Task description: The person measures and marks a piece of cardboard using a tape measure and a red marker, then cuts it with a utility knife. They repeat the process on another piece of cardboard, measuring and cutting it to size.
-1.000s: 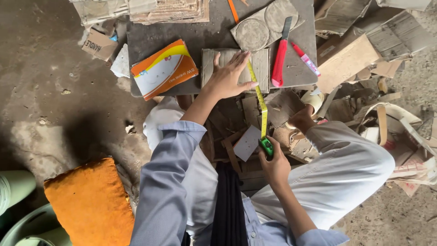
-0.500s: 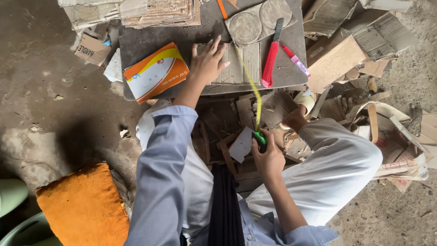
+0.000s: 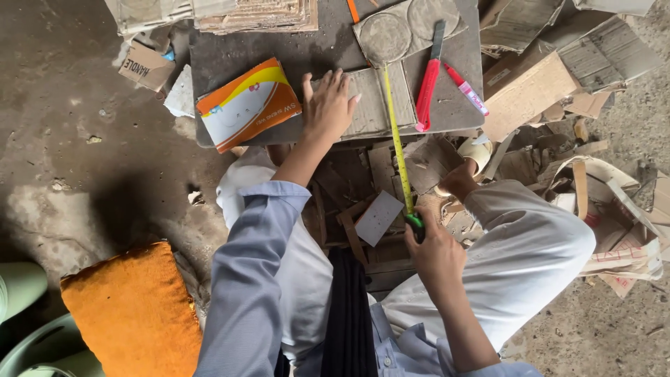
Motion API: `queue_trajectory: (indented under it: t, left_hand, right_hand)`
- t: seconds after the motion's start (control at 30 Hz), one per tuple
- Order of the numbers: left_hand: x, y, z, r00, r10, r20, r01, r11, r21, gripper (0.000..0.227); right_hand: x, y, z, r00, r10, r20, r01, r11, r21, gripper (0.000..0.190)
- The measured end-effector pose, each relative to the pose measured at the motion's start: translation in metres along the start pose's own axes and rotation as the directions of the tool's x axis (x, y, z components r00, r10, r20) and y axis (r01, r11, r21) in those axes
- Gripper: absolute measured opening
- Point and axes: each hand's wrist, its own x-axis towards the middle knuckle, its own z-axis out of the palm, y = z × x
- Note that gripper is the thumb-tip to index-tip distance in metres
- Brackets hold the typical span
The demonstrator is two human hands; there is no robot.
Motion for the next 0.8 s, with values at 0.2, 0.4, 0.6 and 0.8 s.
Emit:
queue_trajectory:
  t: [0.2,0.4,0.6,0.8]
  left_hand:
    - [0.019,0.012,0.015,0.968,0.133,-0.215,-0.150,0.987,-0.062,0.031]
    - [0.028,0.015,0.041,0.979,0.163,-0.118,-0.172,0.983,-0.065,0.061]
    - [0.031,0.020,0.020,0.995,0.096,0.010,-0.096,0.995,-0.019,0.068]
    - [0.041,0.031,0.035,0.946,0.195,-0.260,-0.182,0.981,0.073,0.058]
  right_hand:
    - [-0.014,-0.008,-0.043,0.907,0.261,0.330,-0.203,0.958,-0.201,0.049]
    - [0.015,-0.020,-0.046,0.942,0.149,0.300,-0.094,0.977,-0.190,0.034]
    - [0.034,-0.025,-0.043,0.978,0.085,0.188,-0.030,0.960,-0.279,0.033]
    - [0.014,-0.019,-0.037,0.953,0.163,0.255,-0.106,0.968,-0.226,0.037]
